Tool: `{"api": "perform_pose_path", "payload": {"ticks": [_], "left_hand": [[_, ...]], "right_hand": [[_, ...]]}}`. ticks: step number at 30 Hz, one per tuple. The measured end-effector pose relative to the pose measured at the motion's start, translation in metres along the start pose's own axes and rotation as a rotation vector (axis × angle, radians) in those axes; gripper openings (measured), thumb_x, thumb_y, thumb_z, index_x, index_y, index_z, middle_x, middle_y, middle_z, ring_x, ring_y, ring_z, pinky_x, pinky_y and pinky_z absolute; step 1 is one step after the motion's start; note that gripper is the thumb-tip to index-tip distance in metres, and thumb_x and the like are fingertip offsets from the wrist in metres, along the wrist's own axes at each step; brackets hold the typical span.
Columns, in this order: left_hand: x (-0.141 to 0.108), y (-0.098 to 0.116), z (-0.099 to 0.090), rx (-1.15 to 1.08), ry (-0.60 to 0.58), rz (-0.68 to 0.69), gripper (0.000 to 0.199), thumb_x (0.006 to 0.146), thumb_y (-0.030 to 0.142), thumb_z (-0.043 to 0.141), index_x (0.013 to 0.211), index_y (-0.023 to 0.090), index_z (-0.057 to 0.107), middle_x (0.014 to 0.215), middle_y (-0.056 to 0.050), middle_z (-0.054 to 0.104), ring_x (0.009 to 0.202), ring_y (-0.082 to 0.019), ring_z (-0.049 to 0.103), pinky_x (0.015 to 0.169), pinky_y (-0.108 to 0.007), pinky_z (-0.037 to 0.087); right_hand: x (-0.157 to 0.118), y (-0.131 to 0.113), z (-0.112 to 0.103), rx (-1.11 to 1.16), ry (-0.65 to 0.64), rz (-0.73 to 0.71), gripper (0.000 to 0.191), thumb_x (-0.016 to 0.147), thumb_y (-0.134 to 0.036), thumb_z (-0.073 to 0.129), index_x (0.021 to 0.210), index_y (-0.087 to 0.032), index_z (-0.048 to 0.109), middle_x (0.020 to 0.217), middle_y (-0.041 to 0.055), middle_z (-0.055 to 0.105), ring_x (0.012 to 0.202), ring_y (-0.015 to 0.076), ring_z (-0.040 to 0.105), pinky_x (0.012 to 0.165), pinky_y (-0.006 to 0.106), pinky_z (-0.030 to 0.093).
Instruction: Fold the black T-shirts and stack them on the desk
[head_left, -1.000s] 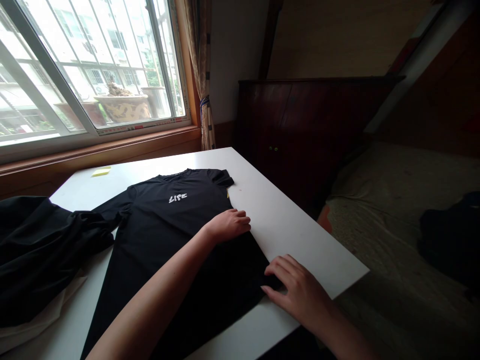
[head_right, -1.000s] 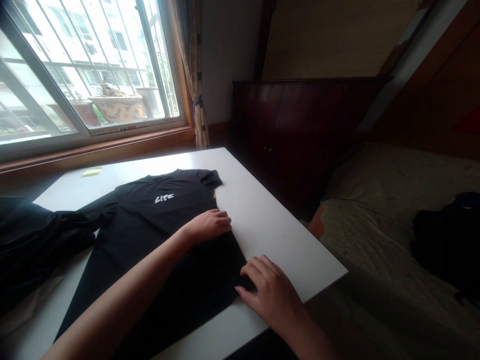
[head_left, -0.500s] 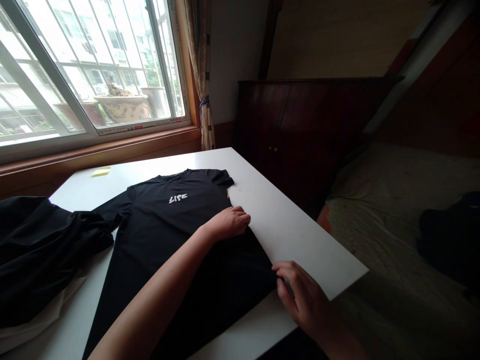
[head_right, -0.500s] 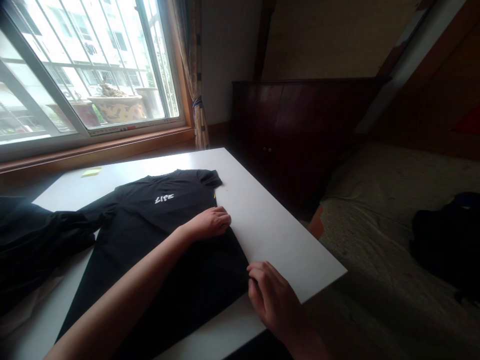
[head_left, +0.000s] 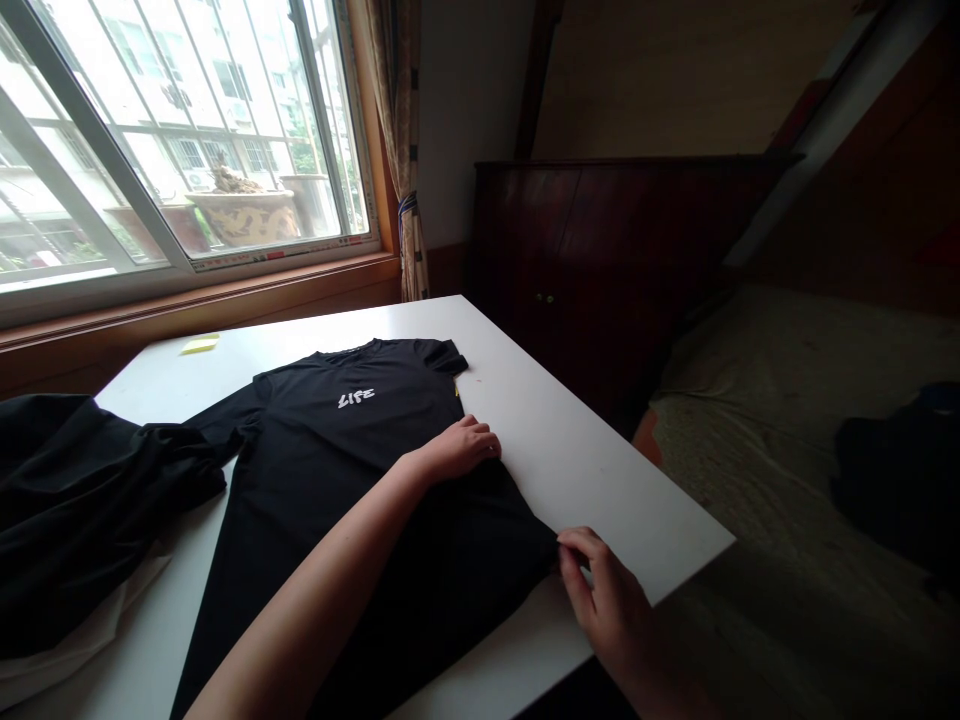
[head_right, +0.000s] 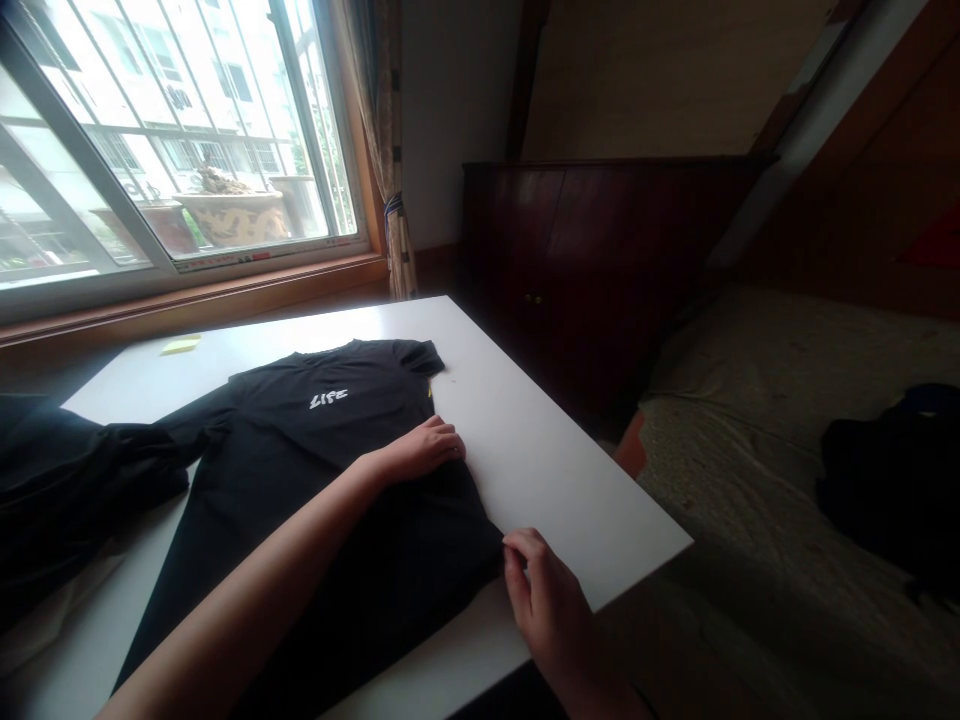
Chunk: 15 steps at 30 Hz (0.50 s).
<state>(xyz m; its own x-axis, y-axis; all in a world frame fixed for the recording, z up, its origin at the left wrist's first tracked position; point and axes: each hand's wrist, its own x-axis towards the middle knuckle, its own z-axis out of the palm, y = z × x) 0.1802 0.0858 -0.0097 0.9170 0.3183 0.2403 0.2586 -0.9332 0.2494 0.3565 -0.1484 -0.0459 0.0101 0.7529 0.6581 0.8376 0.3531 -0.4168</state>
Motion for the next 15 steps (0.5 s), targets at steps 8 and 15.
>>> {"api": "perform_pose_path", "payload": {"ticks": [8, 15], "left_hand": [[0.001, 0.002, 0.015, 0.058, 0.049, -0.114, 0.02, 0.101, 0.037, 0.054, 0.098, 0.02, 0.065, 0.102, -0.006, 0.063, 0.094, -0.022, 0.052, 0.089, -0.035, 0.046], [0.003, 0.001, 0.018, 0.068, 0.055, -0.131, 0.02, 0.1, 0.038, 0.057, 0.098, 0.02, 0.066, 0.102, -0.006, 0.062, 0.095, -0.022, 0.051, 0.091, -0.035, 0.046]], "right_hand": [[-0.002, 0.003, -0.003, -0.054, -0.066, -0.019, 0.016, 0.094, -0.011, 0.051, 0.104, -0.023, 0.054, 0.085, 0.0032, 0.063, 0.076, 0.0196, 0.065, 0.071, 0.035, 0.055], [0.007, -0.001, -0.006, -0.085, -0.215, -0.033, 0.031, 0.087, -0.018, 0.059, 0.118, -0.021, 0.055, 0.104, 0.0097, 0.065, 0.097, 0.0277, 0.064, 0.085, 0.044, 0.055]]}}
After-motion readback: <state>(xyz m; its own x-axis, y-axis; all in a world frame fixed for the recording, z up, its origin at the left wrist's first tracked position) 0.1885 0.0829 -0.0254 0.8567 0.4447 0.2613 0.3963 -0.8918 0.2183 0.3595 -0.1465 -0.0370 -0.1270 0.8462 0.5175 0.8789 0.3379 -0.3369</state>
